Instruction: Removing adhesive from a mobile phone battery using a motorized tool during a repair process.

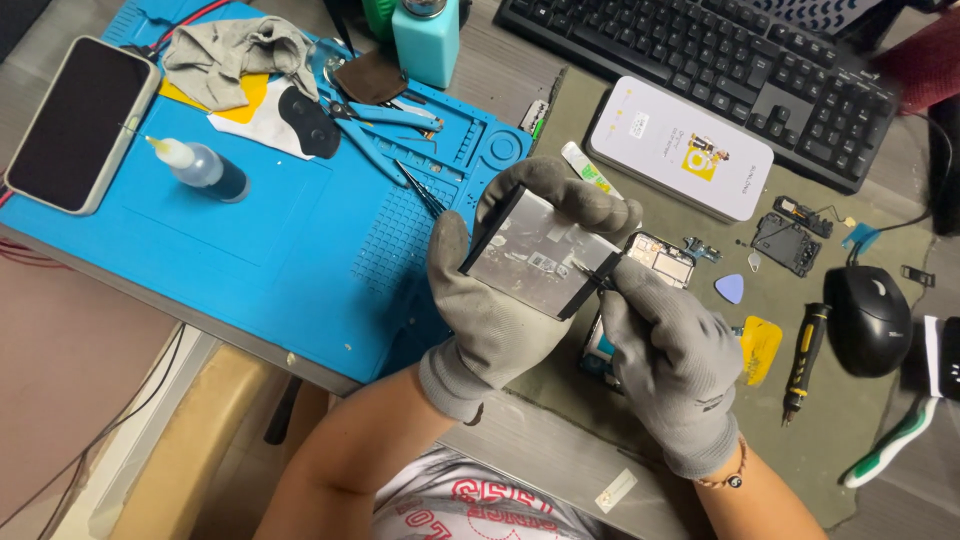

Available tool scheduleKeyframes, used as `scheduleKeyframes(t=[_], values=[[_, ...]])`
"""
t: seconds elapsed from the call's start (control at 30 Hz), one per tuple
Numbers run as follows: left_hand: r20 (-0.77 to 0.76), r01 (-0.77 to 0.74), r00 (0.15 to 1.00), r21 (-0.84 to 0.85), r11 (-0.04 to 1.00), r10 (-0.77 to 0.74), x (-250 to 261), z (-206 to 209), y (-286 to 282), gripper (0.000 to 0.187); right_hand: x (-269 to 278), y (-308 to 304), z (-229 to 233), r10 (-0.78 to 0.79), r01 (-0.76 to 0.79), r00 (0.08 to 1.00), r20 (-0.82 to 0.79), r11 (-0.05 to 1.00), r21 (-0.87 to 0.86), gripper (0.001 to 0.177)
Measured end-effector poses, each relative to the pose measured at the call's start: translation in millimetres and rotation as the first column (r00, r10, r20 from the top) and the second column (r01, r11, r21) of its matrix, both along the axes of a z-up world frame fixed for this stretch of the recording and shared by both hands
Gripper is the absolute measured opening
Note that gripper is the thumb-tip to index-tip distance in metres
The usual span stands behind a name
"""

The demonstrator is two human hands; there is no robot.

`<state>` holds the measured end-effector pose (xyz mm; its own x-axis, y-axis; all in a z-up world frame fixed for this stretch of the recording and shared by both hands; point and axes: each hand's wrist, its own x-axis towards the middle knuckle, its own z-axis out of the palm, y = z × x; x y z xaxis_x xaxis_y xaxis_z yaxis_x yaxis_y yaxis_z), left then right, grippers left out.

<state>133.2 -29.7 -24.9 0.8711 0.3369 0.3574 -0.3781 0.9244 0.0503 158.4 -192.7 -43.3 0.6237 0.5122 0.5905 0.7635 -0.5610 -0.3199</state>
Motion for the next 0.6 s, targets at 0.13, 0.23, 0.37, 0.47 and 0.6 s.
scheduleKeyframes(t=[0.13, 0.23, 0.37, 0.47, 0.6], values=[[0.021, 0.011, 1.000, -0.006, 1.000, -0.011, 0.6, -2.2, -0.8, 0.058, 0.6, 1.3, -0.4, 0.053, -0.052, 0.998, -0.026, 0.998, 0.046, 0.025], [-0.002, -0.016, 1.000, 0.007, 1.000, 0.016, 1.2, 0.1, -1.2, 0.056, 1.3, 1.9, -6.7, 0.045, -0.045, 0.999, 0.006, 0.997, 0.055, 0.024], [0.055, -0.012, 0.998, 0.011, 1.000, 0.011, 2.7, -9.4, -0.5, 0.058, -4.9, 27.1, 32.4, 0.083, -0.074, 0.993, -0.089, 0.992, 0.101, 0.028], [-0.018, -0.030, 0.999, 0.009, 1.000, 0.030, -0.7, 2.4, 0.2, 0.053, -4.5, 8.4, 2.8, 0.003, 0.009, 0.995, -0.098, 0.992, 0.127, 0.012], [0.009, -0.022, 1.000, 0.033, 0.999, 0.022, 0.0, 2.5, -1.1, 0.053, -3.1, 2.3, -7.6, -0.009, 0.035, 0.990, -0.144, 0.983, 0.182, 0.028]])
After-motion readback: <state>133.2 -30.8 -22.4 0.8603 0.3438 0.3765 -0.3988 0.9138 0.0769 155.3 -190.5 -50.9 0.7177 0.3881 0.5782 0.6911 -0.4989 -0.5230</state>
